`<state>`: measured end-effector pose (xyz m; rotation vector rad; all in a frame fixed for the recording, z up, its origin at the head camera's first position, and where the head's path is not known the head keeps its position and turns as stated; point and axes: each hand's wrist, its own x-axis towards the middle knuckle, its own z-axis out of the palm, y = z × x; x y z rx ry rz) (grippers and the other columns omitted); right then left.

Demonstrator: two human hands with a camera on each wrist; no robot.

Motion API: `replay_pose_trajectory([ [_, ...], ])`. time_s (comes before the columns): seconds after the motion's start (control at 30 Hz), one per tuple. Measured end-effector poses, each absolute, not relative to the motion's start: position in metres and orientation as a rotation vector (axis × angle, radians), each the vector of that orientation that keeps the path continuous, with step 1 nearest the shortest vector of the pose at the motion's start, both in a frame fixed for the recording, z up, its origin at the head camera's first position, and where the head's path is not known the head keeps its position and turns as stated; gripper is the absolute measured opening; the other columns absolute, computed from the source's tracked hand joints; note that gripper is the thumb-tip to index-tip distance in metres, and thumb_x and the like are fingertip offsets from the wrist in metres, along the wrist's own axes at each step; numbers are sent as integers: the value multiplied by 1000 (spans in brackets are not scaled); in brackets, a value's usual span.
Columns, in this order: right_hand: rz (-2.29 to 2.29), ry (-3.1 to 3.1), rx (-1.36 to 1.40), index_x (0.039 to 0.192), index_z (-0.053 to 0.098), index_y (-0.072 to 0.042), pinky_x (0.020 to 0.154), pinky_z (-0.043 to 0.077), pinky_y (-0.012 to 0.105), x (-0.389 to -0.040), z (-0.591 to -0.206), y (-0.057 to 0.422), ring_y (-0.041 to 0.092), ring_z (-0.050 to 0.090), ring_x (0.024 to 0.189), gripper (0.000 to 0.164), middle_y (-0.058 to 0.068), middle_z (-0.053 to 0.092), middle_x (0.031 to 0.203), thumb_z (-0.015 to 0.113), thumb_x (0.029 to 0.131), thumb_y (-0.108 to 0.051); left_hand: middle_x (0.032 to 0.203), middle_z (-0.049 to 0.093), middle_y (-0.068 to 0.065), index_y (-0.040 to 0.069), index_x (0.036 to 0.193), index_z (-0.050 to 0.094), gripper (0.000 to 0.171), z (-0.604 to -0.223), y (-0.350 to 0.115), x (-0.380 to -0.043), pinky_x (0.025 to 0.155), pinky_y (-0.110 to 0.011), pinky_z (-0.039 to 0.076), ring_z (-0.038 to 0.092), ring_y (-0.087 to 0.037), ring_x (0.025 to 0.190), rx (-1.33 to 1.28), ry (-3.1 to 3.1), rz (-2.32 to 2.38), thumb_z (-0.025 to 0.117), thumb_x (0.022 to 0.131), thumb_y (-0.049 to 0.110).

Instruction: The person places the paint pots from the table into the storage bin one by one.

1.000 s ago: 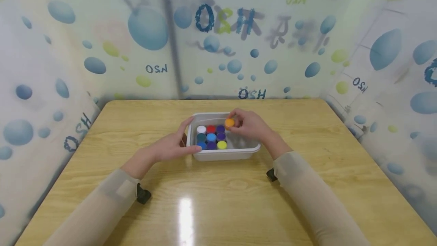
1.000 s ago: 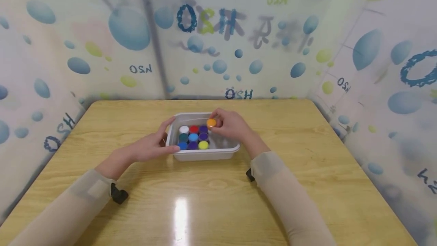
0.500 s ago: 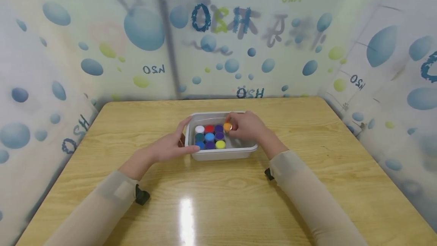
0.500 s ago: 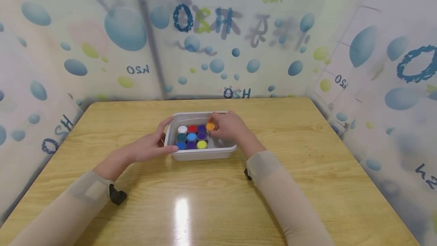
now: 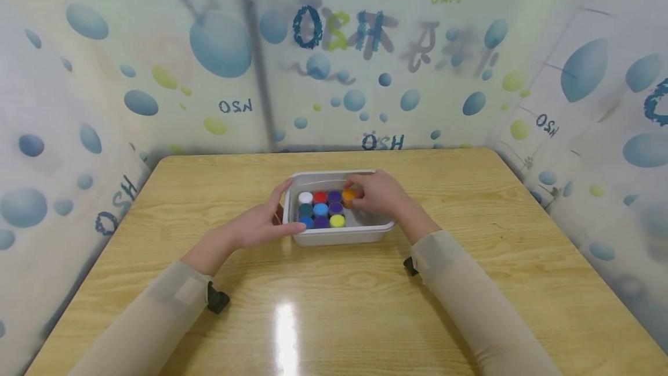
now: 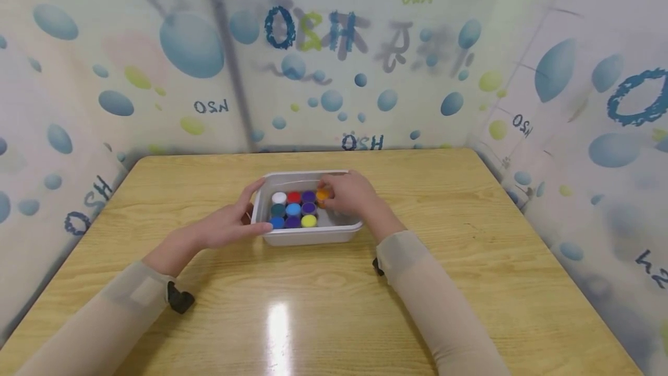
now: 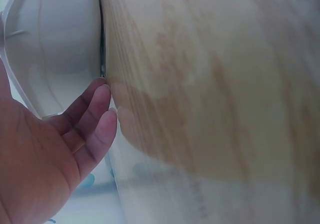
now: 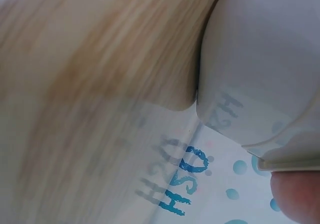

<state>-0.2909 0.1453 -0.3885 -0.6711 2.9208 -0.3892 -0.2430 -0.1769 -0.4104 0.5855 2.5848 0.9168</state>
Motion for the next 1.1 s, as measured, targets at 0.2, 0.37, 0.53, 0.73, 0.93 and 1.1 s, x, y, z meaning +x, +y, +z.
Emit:
replay_pose_trajectory([
  [0.2,-467,2902,-653,137,72,-26,85,55,35,-292,-389,147,17,65,88,35,-8,77,98,78,103,-33,119,68,-12,36,176,-11,118,-411,-177,-244,91,-39,54,64,-24,107,582,2585,916,69,97,73],
  [0.37,-656,2862,-615,135,73,-26,80,53,36,-292,-389,152,20,64,87,33,-5,76,96,76,105,-38,121,68,-12,35,176,-11,118,-410,-176,-245,93,-40,55,64,-24,107,588,2587,913,69,97,73],
  [0.53,-994,2890,-640,128,74,-20,76,53,34,-286,-391,156,19,65,81,25,1,77,92,70,109,-36,120,68,-12,34,176,-11,119,-411,-176,-244,93,-40,55,64,-24,107,590,2584,929,70,97,73],
  [0.73,-1349,2945,-602,124,75,-16,70,49,35,-276,-387,163,21,65,77,25,6,78,89,63,113,-35,125,66,-12,37,176,-12,118,-413,-179,-240,92,-39,54,62,-25,109,581,2589,935,69,97,73],
  [0.93,-1300,2966,-605,134,73,-14,76,53,37,-258,-368,183,23,68,89,35,8,81,102,59,114,-39,131,65,-14,32,176,-15,111,-413,-186,-235,90,-38,56,65,-22,104,599,2581,983,61,104,69],
  [1.1,-1100,2976,-618,154,63,-16,91,56,50,-241,-355,214,29,68,109,48,11,78,126,55,116,-44,135,70,-15,29,178,-2,95,-404,-193,-229,86,-44,60,71,-23,98,626,2740,946,53,110,66],
])
